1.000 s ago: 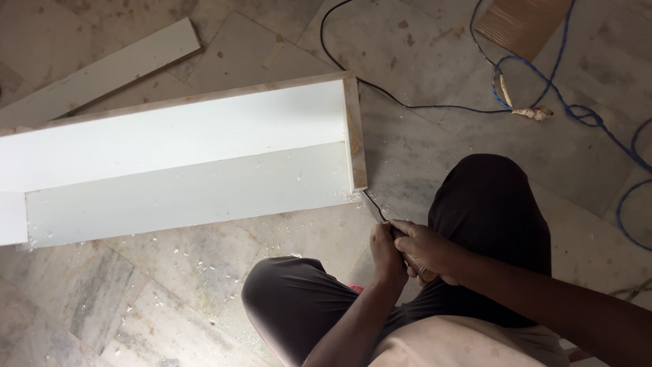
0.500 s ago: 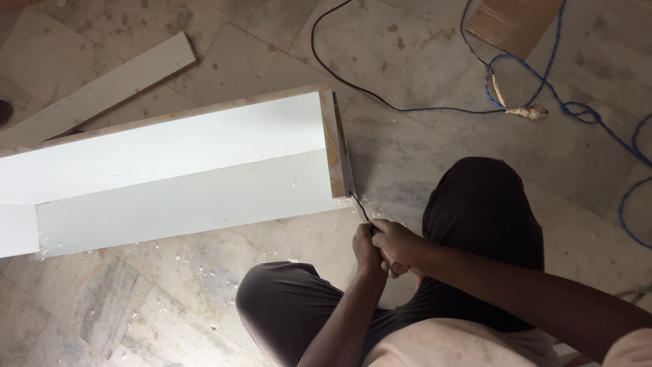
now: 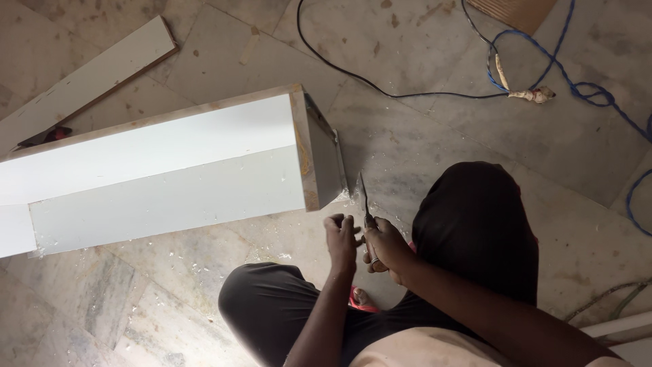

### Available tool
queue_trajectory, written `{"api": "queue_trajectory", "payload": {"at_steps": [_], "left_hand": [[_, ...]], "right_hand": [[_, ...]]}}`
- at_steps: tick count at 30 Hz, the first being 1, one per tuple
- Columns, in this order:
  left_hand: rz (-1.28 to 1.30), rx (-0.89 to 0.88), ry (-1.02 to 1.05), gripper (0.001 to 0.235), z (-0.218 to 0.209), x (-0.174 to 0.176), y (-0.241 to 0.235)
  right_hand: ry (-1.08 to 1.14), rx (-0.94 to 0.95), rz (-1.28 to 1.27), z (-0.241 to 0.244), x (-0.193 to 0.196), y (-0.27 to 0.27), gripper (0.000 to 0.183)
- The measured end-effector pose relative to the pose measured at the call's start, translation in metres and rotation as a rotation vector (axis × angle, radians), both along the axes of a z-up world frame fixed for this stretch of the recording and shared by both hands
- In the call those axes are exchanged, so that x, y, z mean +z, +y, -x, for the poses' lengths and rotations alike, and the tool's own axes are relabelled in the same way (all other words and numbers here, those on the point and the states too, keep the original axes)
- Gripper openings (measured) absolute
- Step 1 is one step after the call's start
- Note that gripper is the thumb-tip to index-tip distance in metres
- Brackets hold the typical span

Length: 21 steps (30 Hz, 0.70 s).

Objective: The person uses a chisel to scrape and smooth the edges of a white wooden furniture piece. They hold the chisel with both hands and work along the side and corner of the piece.

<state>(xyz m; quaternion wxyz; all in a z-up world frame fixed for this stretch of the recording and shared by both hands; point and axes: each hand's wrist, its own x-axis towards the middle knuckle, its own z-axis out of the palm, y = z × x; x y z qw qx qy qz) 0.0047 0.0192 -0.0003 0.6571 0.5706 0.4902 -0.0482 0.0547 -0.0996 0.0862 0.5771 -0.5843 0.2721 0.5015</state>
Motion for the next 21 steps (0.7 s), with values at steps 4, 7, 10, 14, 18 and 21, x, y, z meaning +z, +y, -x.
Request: {"api": "queue_trajectory", "payload": {"at_steps": [4,7,10,14,18,21], "left_hand": [[-0.77,-0.276,-0.065,0.057,-0.018,0.001,0.013],[-0.893,-0.337,0.165,0.043,-0.039,-0.005,0.016],[-0.933,-0.263,0.108,0.033,-0.057,-0.008,0.012],[-0.983,-0.228,0.089,0.02,-0.063,-0.003,0.007],[-0.94,-0.22,0.094,0.021,-0.065,0.003,0.005],[-1.01,-0.266,0.048,0.021,-0.062,0.004,0.005]], "right_hand": [[-0.001,-0.214,-0.064,0.006,-0.001,-0.002,0.039],[-0.021,-0.178,-0.102,0.004,0.004,0.003,0.037],[-0.008,-0.138,-0.114,0.001,0.009,0.004,0.04],[-0.012,-0.205,-0.168,-0.003,0.014,-0.001,0.039],[0.03,-0.154,-0.183,-0.009,0.014,-0.003,0.042],[-0.004,-0.153,-0.193,-0.013,0.012,-0.004,0.039]]}}
